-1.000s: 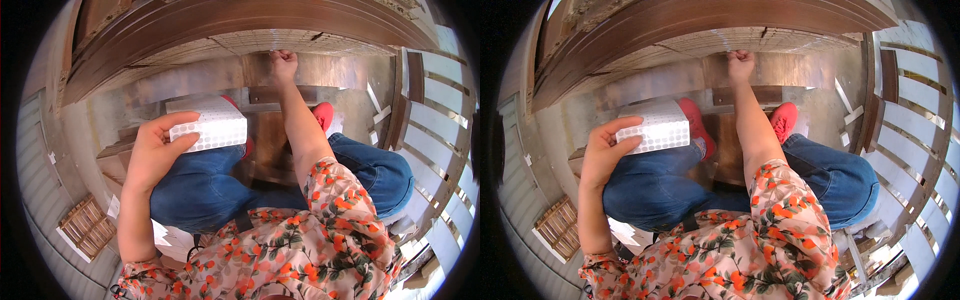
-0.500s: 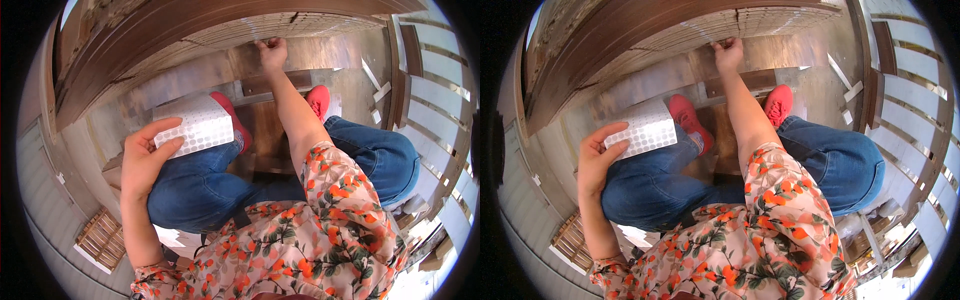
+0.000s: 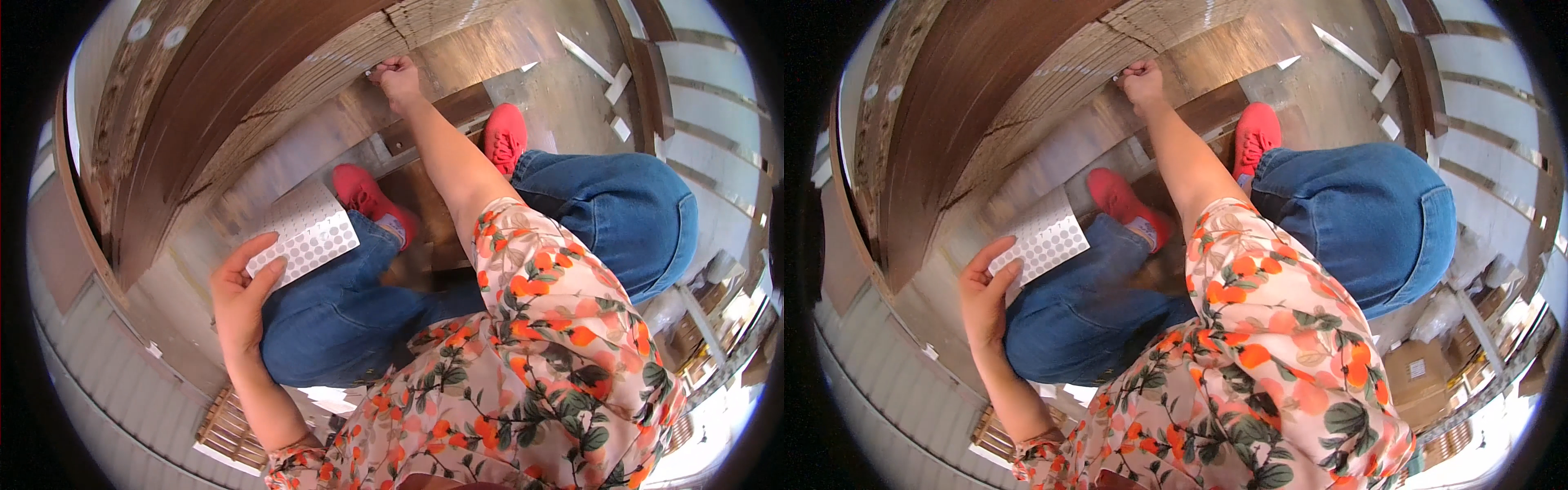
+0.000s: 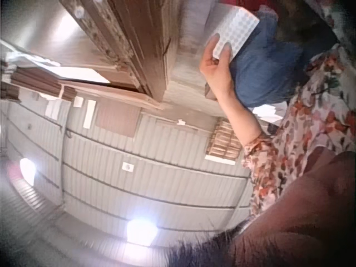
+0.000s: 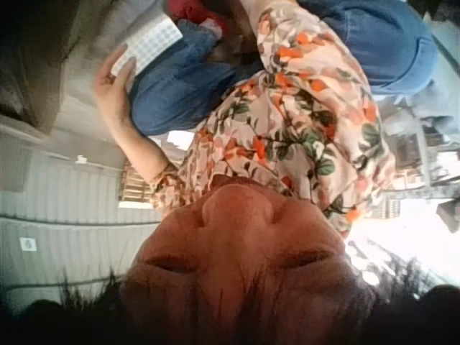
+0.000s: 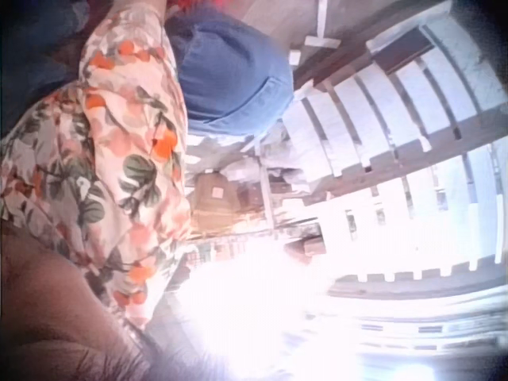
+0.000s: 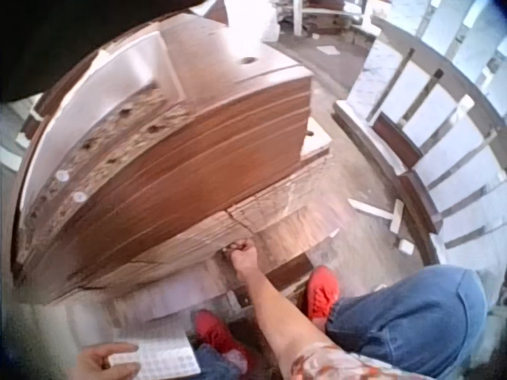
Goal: The person peels small circular white stickers from a sheet and applies them to specific pre-drilled holes on the edges of wooden furniture panels.
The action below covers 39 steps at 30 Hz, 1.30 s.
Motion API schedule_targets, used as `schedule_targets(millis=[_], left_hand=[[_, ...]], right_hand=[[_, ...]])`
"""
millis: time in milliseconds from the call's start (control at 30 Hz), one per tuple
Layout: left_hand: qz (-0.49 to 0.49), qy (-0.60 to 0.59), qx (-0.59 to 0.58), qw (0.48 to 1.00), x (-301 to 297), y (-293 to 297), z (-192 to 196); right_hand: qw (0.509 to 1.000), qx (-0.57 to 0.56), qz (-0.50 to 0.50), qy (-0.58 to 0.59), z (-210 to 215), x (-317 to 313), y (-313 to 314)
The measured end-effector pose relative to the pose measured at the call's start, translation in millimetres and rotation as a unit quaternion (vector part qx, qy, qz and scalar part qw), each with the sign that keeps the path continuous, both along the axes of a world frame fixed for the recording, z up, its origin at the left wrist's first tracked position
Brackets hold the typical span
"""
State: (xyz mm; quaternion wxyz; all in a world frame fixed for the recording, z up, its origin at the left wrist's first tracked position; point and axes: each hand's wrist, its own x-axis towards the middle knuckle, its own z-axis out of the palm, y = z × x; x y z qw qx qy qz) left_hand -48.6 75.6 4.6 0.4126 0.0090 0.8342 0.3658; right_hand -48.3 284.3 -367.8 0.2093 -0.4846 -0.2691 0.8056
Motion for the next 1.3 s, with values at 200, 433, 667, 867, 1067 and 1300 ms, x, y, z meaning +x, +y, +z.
schedule_targets(millis=[200,433,667,867,1067,1300], left_hand=[[0.001,0.007,-0.022,1.0,1.1,-7.5,-0.4],[-0.011,0.0,-0.03,1.0,-3.0,-6.6,-5.0],[-0.013,-0.001,-0.042,0.999,-5.3,-7.6,-4.3],[-0.02,0.004,-0.04,0.999,-7.5,-10.0,-8.7],[-0.021,0.002,-0.029,0.999,-8.9,-6.6,-11.0],[-0.015,0.01,0.023,1.0,-31.8,-2.6,-29.4]], right_hand=[[0.997,-0.035,-0.065,0.032,5.9,-6.1,-5.5],[0.994,0.017,-0.105,-0.003,-29.1,-20.9,-6.9],[0.991,0.087,-0.088,-0.048,-21.9,-21.2,-12.6],[0.989,0.107,0.046,-0.087,-12.7,12.5,-10.5],[0.991,0.049,0.118,-0.026,2.4,-1.3,0.7],[0.993,-0.027,0.113,-0.026,-2.0,10.0,-19.7]])
